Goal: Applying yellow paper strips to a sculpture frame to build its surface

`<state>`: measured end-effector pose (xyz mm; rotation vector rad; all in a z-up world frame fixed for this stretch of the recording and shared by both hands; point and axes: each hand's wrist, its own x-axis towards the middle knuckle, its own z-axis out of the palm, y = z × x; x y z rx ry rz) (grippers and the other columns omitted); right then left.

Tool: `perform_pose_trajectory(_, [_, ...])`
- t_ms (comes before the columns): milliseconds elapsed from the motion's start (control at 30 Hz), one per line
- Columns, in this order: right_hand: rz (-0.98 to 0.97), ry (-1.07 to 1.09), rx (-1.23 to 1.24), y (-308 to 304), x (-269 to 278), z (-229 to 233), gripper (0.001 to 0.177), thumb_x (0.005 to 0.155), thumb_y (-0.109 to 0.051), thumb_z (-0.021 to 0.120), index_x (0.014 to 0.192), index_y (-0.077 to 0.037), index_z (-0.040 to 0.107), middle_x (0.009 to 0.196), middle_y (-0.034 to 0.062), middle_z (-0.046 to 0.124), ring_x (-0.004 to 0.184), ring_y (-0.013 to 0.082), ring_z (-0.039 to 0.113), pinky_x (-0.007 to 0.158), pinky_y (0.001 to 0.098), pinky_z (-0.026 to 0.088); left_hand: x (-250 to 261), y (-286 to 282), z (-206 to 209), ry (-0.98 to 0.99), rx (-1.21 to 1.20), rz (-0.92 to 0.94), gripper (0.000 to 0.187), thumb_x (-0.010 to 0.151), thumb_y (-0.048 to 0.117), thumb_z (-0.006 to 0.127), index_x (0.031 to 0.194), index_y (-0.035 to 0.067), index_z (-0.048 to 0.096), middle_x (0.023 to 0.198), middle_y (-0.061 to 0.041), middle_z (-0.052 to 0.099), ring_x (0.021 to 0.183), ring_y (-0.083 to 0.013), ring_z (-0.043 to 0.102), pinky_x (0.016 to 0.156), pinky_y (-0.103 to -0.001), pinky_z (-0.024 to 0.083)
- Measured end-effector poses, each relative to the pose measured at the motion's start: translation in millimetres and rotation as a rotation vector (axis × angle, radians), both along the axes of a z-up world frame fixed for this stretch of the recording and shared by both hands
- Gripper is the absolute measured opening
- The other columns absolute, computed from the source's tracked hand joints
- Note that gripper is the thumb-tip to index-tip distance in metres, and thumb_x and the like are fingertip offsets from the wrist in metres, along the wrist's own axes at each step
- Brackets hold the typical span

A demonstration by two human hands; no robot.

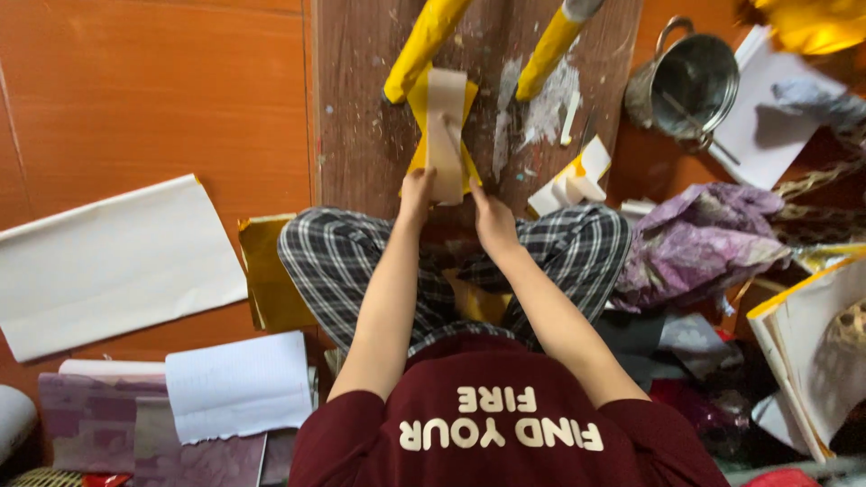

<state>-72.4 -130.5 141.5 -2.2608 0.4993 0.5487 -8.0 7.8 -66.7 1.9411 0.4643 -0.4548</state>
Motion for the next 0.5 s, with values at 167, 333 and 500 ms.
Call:
perform_pose_trajectory(167, [0.204, -0.125, -0.249, -15.3, -67.3, 23.6, 0.041, 0.1, -0.017, 0.062, 0.141, -0.022, 0.065, 0.103, 0.0117, 0.063, 0.089, 0.0377, 0.07, 0.075, 0.0459, 0.06, 7.0, -10.7, -47.8, 0.366, -0.665, 0.343, 0.041, 0.086, 0.017, 0.07, 0.12, -0.007, 0.07, 0.101, -0.033, 0.071, 0.092, -0.0494, 0.073, 0.07, -0.062, 0.06])
perform_pose_trajectory(333, [0.078, -0.049, -0.126, -23.6, -93.2, 42.9, 0.038, 0.1, -0.015, 0.06, 0.136, -0.022, 0.07, 0.105, 0.0154, 0.069, 0.1, 0.0423, 0.069, 0.087, 0.0493, 0.057, 3.9, -14.4, -31.3, 0.387, -0.681, 0.398, 0.047, 0.088, 0.015, 0.072, 0.128, -0.009, 0.063, 0.111, -0.036, 0.068, 0.099, -0.0513, 0.071, 0.076, -0.066, 0.058])
perform_pose_trajectory(500, [0.007, -0.048, 0.059, 1.6, -98.2, 44.5, 0.038, 0.097, -0.008, 0.055, 0.132, -0.01, 0.071, 0.118, 0.0243, 0.072, 0.111, 0.0439, 0.067, 0.097, 0.0494, 0.054, 2.0, -12.8, -29.6, 0.357, -0.682, 0.359, 0.049, 0.095, 0.019, 0.07, 0.133, -0.011, 0.059, 0.112, -0.033, 0.068, 0.103, -0.045, 0.07, 0.081, -0.063, 0.057])
